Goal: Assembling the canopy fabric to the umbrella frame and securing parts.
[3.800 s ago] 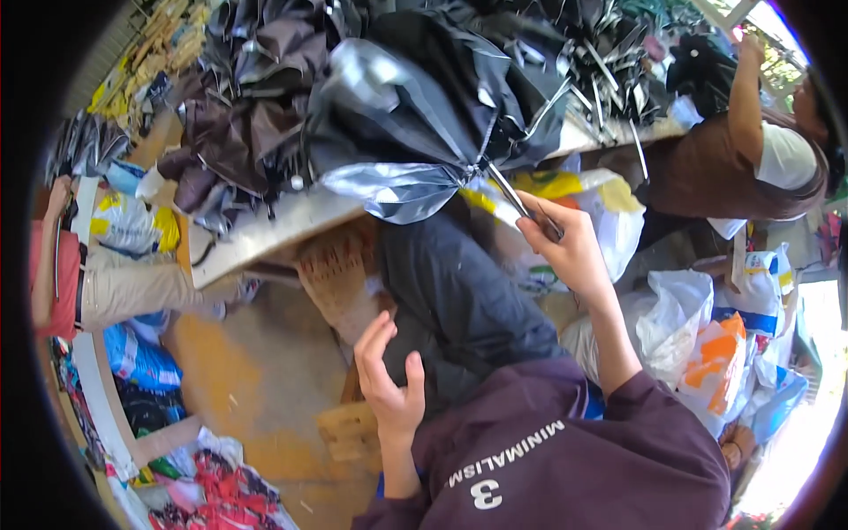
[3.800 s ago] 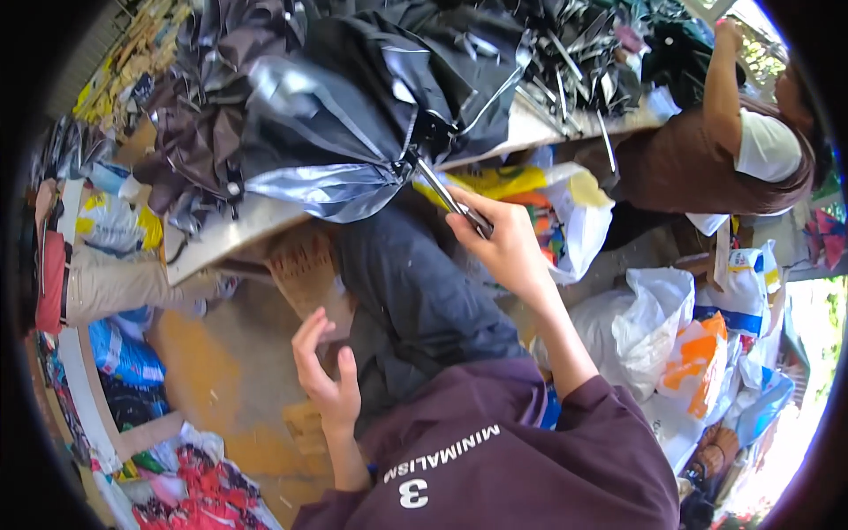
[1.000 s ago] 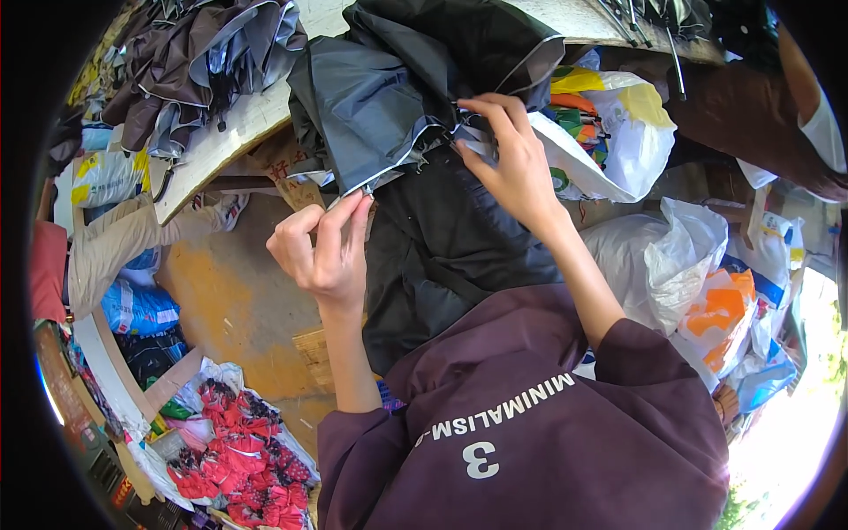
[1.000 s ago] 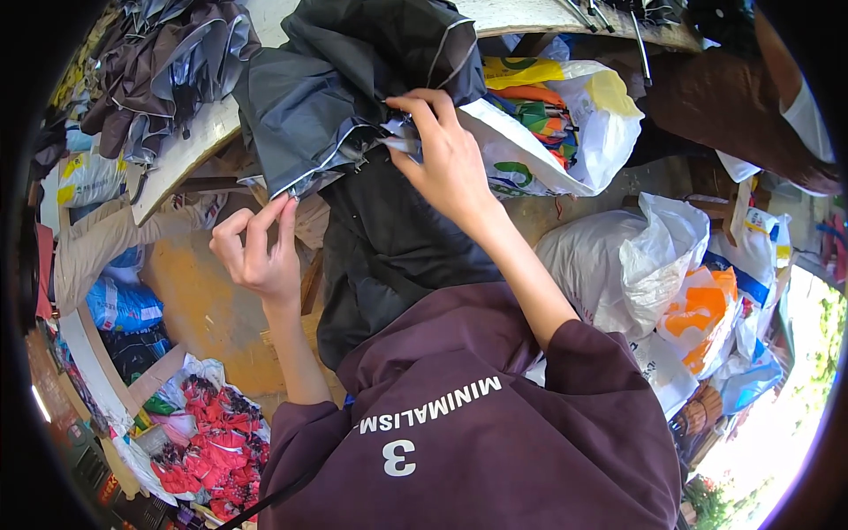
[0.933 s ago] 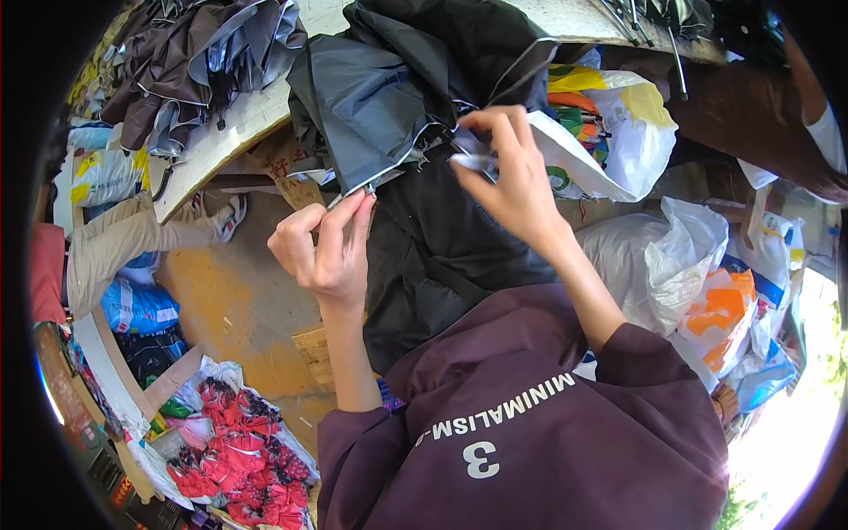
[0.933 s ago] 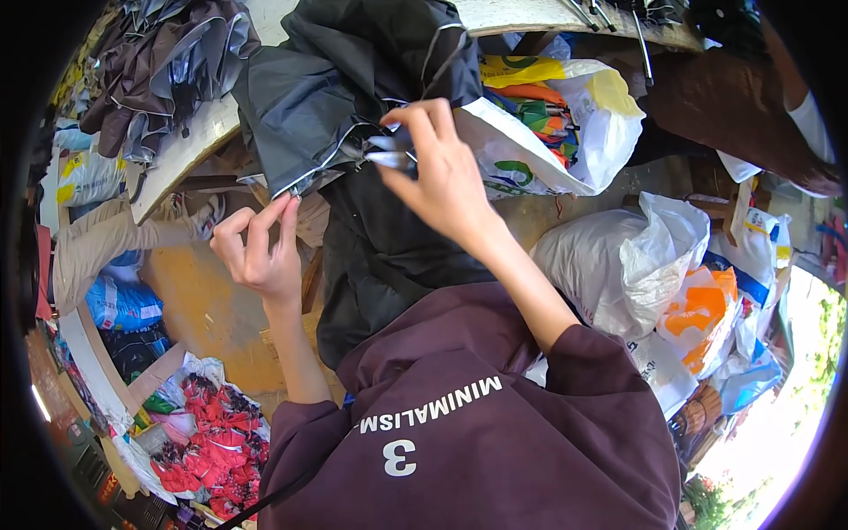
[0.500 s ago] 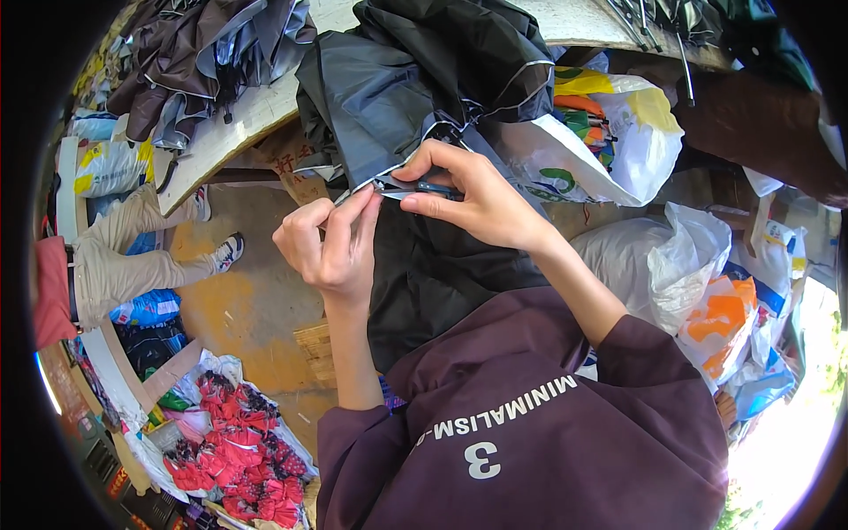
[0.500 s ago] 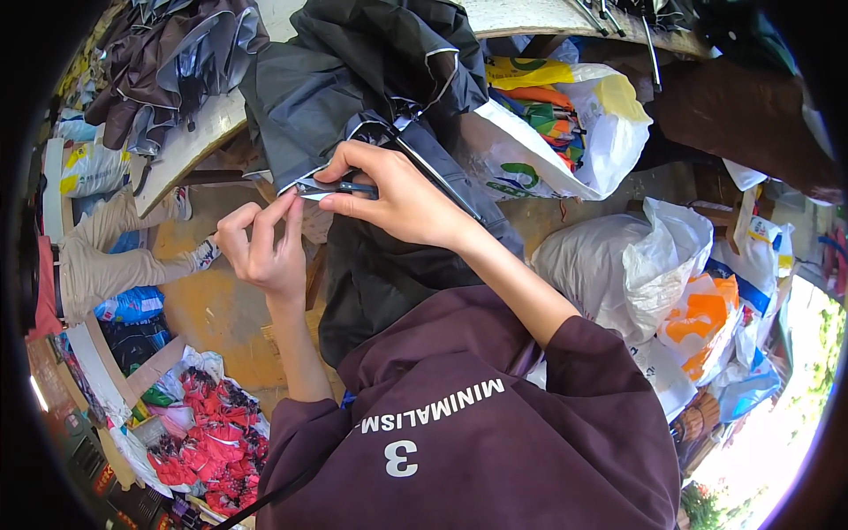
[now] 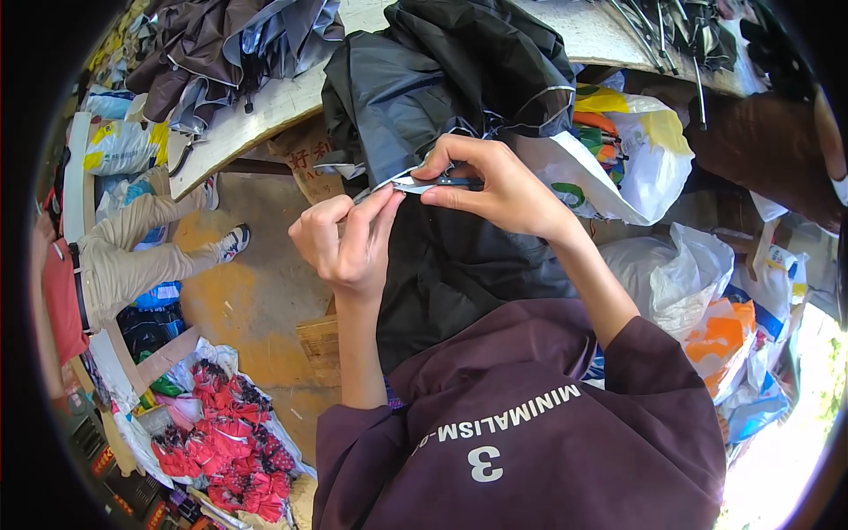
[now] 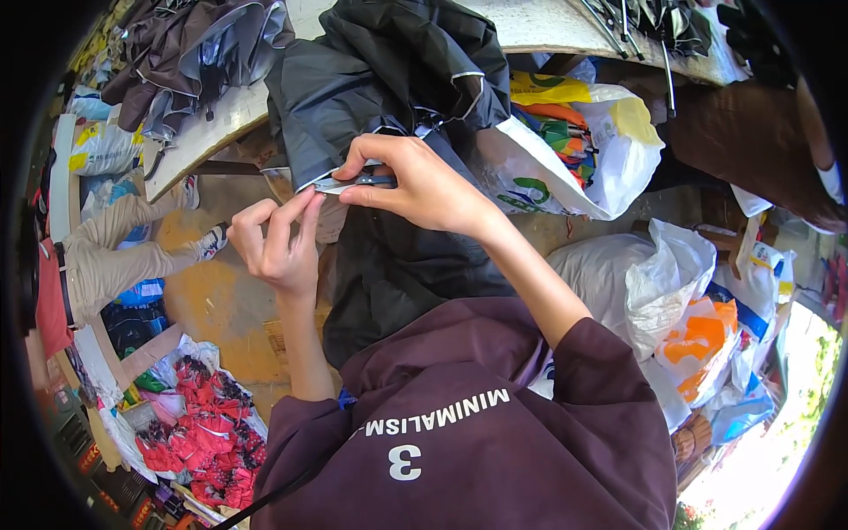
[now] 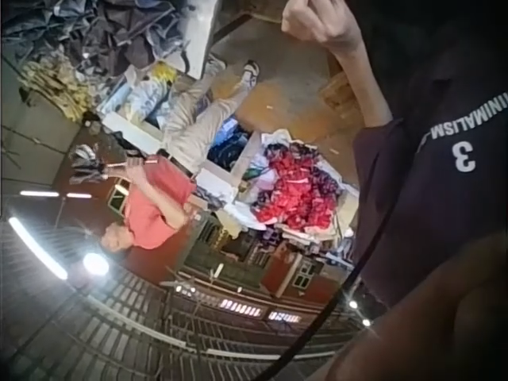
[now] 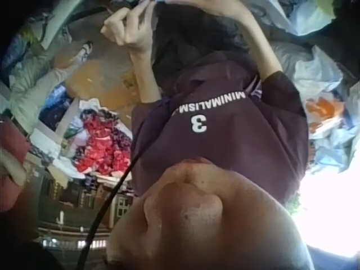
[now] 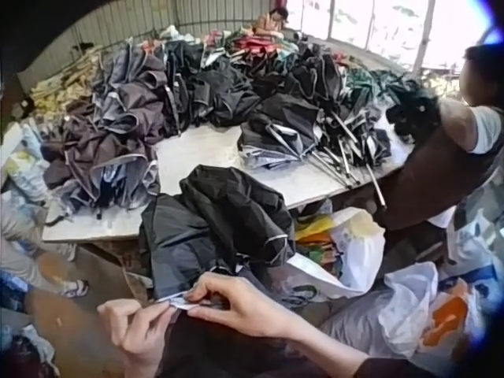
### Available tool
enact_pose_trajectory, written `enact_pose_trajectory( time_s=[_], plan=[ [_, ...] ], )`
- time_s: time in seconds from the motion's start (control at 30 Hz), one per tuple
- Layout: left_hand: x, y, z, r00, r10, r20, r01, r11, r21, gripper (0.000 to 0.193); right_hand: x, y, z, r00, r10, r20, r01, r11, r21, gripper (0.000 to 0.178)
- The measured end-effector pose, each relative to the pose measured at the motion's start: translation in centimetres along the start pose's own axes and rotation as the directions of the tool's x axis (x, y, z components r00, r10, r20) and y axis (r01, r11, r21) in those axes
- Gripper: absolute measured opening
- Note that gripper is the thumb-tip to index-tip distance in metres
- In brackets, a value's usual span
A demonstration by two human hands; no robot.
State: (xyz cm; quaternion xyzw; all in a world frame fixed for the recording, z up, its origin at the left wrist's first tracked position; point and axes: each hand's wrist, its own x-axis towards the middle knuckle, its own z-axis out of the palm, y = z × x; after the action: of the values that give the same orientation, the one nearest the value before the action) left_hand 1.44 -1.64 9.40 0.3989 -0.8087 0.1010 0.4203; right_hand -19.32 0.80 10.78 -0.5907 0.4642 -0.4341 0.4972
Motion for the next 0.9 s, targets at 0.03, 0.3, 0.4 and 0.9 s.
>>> enact_pose_trajectory(
  time_s=[0.03,0.3,0.4,0.9],
  plan=[
    [0.0,0.0,0.0,1.000,-0.001,-0.001,0.001,1.000,0.004,0.019,0.1,-0.1,-0.2,1.000,-0.002,0.003,0.002,1.000,0.001,0.014],
    [-0.1,0.1,-0.2,0.999,-0.033,0.006,0.033,0.999,-0.023,0.021,1.2,0.3,-0.9,0.994,0.031,0.107,-0.031,0.999,0.006,0.014],
    [-0.1,0.0,-0.1,0.999,-0.037,0.002,0.037,0.999,-0.019,0.020,1.3,0.4,-1.0,0.993,0.038,0.114,-0.043,0.998,0.040,0.014],
    [-0.1,-0.3,-0.2,0.999,-0.031,-0.009,0.031,1.000,-0.006,0.019,1.1,-0.8,-0.9,0.997,0.021,0.074,-0.021,1.000,0.003,0.015]
  ],
)
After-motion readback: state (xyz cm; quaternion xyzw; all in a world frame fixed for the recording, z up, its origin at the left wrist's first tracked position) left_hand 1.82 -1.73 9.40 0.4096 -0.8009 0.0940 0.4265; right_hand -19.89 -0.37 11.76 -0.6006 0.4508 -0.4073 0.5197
